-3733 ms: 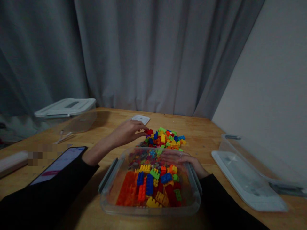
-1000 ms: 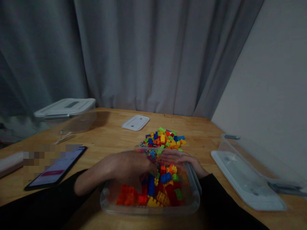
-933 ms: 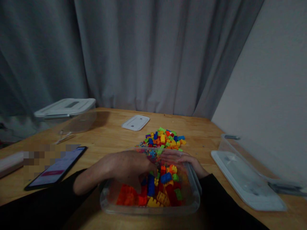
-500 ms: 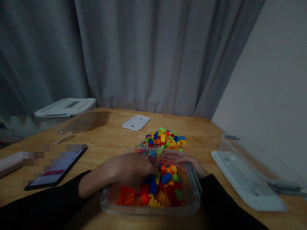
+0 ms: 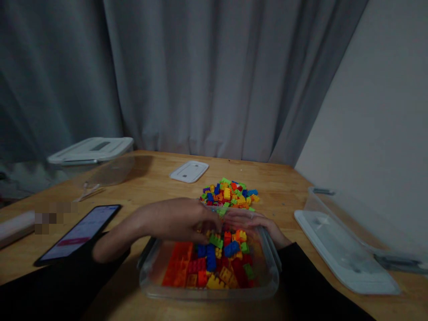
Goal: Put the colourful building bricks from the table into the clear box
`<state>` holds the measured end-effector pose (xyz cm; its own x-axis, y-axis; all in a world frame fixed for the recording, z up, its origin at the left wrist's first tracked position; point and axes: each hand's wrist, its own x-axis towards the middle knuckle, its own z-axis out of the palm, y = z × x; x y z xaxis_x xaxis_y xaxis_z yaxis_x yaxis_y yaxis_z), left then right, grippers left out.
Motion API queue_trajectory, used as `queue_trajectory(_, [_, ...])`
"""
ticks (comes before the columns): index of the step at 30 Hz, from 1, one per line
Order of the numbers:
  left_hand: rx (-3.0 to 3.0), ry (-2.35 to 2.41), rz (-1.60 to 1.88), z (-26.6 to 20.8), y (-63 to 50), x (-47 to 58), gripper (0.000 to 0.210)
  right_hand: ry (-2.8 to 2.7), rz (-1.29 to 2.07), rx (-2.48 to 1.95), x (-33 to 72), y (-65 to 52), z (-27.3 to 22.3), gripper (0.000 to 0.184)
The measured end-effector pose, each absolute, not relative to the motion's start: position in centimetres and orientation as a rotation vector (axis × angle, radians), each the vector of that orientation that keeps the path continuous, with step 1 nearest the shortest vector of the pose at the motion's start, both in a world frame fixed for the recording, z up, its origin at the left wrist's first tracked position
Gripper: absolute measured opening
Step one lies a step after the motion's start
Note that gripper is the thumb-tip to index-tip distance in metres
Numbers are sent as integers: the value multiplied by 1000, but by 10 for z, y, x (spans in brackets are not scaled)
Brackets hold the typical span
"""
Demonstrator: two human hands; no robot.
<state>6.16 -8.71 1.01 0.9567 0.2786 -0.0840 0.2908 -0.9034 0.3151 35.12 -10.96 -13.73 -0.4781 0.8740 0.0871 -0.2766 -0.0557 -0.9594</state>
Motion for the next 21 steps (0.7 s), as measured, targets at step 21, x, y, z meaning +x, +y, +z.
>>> queue_trajectory(21, [2596,765,301,-72,23,52,25,-1335,1710,-669,346,-114,-128,60])
